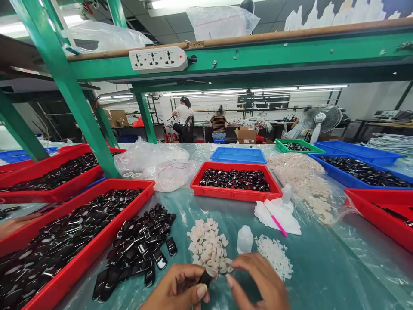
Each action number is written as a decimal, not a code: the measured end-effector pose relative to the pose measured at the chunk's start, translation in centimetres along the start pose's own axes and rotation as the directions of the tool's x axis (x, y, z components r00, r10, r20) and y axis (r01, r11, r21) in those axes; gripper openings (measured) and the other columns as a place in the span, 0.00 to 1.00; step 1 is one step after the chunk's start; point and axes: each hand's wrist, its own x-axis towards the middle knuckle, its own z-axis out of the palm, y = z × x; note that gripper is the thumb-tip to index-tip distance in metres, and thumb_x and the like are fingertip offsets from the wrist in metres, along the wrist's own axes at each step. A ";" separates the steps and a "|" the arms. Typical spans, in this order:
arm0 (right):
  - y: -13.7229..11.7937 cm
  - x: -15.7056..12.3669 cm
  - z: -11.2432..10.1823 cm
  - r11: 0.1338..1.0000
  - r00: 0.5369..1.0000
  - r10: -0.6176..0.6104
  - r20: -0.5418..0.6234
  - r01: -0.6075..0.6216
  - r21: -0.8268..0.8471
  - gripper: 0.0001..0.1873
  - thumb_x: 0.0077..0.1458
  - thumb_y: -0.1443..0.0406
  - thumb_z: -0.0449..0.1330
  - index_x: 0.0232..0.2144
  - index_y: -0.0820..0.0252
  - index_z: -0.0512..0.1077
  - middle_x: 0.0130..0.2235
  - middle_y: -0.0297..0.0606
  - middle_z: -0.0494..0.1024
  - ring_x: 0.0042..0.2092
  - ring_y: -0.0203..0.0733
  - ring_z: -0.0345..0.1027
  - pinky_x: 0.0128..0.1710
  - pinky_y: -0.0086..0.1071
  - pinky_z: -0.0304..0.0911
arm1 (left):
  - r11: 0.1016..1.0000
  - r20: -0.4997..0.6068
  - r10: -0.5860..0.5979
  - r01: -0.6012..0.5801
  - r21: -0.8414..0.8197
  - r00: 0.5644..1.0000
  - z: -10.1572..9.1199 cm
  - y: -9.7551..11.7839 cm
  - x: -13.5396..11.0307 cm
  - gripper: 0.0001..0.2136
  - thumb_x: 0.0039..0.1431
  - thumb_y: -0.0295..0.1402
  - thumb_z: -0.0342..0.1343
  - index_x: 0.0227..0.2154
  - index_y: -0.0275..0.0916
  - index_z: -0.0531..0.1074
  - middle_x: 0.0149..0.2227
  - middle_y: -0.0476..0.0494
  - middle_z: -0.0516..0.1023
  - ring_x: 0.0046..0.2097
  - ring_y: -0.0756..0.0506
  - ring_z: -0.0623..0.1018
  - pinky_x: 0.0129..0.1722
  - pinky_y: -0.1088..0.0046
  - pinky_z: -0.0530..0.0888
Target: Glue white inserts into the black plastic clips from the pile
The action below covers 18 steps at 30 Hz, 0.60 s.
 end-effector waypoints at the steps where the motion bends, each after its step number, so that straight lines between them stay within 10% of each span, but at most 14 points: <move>1: 0.8 0.3 -0.8 0.995 0.999 -0.030 0.035 0.033 -0.092 0.01 0.51 0.65 0.60 0.29 0.55 0.72 0.30 0.36 0.78 0.33 0.42 0.73 0.32 0.30 0.66 | 1.000 -0.010 0.009 -0.009 -0.002 1.000 -0.1 -0.1 0.1 0.16 0.52 0.45 0.58 0.30 0.35 0.76 0.24 0.49 0.70 0.23 0.54 0.67 0.26 0.78 0.65; 9: 5.7 0.5 -2.6 0.814 0.967 0.074 0.244 0.083 -0.575 0.09 0.46 0.70 0.59 0.25 0.52 0.77 0.29 0.36 0.77 0.34 0.48 0.72 0.31 0.40 0.61 | 0.998 -0.024 -0.011 0.009 -0.070 1.000 -0.1 0.0 -0.1 0.15 0.52 0.43 0.59 0.31 0.34 0.76 0.26 0.47 0.72 0.26 0.53 0.72 0.30 0.76 0.67; 18: 4.1 1.2 -2.9 0.904 0.985 0.056 0.164 0.019 -0.428 0.08 0.49 0.66 0.56 0.24 0.53 0.75 0.29 0.36 0.77 0.32 0.47 0.72 0.30 0.38 0.65 | 0.998 0.008 -0.041 0.041 -0.039 0.999 -0.2 -0.8 -0.2 0.16 0.50 0.44 0.60 0.34 0.36 0.77 0.27 0.47 0.73 0.27 0.52 0.71 0.31 0.75 0.67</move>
